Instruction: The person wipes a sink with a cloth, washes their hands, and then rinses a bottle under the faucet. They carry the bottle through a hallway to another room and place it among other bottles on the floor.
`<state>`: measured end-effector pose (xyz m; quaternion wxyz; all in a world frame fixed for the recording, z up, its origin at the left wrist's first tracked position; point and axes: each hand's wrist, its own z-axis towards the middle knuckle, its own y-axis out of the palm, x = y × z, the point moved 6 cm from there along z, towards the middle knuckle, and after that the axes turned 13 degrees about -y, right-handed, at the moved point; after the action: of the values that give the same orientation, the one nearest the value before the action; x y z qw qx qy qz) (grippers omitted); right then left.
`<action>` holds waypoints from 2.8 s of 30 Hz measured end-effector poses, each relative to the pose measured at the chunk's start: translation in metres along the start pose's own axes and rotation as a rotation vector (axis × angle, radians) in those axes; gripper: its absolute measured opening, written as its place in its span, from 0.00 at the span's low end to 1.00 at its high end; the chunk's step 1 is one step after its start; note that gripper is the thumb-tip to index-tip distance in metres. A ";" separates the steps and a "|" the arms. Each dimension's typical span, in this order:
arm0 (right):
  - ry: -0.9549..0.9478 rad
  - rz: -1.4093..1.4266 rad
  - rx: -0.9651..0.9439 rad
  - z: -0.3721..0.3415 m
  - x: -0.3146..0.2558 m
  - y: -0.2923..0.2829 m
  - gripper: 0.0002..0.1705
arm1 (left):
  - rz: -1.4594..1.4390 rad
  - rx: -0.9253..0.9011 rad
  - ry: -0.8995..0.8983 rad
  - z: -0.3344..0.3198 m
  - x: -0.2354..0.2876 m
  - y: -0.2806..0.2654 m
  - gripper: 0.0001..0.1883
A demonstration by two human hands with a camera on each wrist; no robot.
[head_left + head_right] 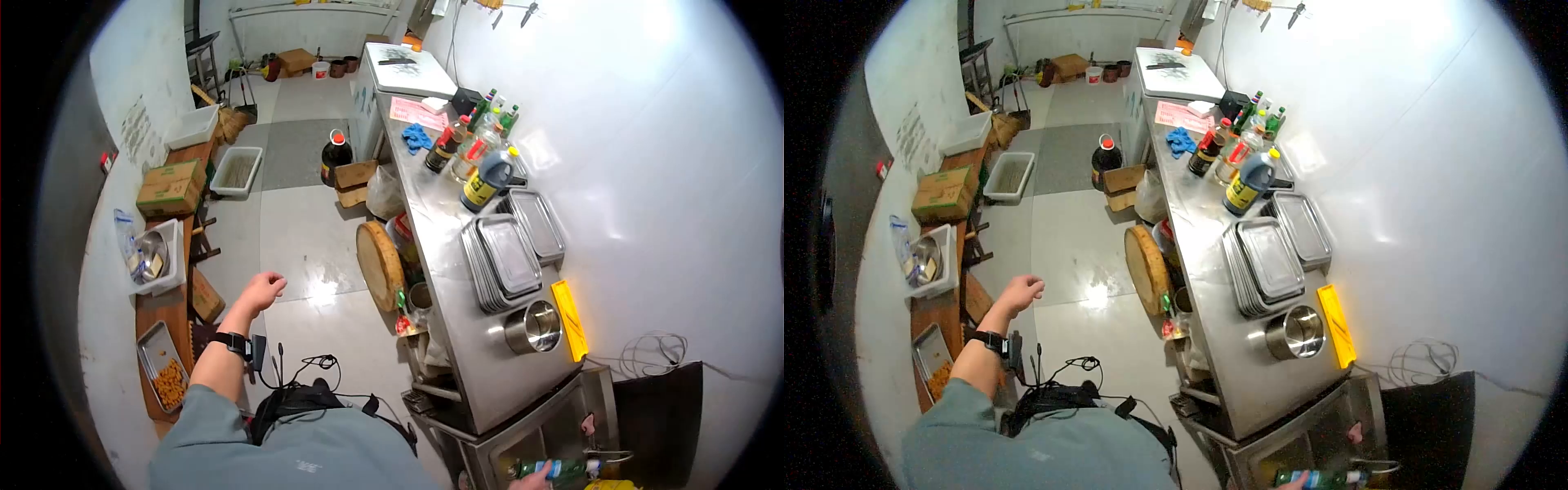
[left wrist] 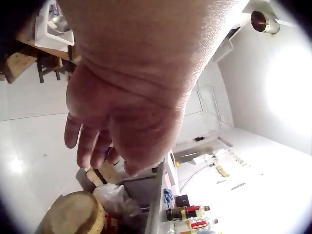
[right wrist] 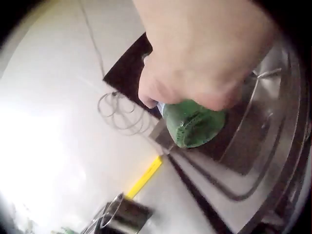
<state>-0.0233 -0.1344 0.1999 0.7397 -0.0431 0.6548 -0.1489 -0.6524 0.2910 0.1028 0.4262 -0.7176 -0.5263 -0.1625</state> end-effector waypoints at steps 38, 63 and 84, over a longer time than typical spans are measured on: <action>-1.073 0.573 -1.783 -0.778 -0.329 0.916 0.46 | -0.775 0.093 0.556 0.443 0.451 -0.264 0.10; -0.590 -0.149 -0.553 -0.168 -0.412 1.243 0.27 | -0.325 0.380 0.431 0.709 0.596 -0.339 0.13; -0.896 -0.029 -0.764 -0.325 -0.499 1.233 0.20 | -0.042 -0.106 0.429 0.752 0.695 -0.212 0.08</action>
<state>-0.1893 1.2204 0.3124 0.8743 -0.3742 0.2850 0.1201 -0.7312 1.3257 0.2308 0.4866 -0.6769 -0.4290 -0.3479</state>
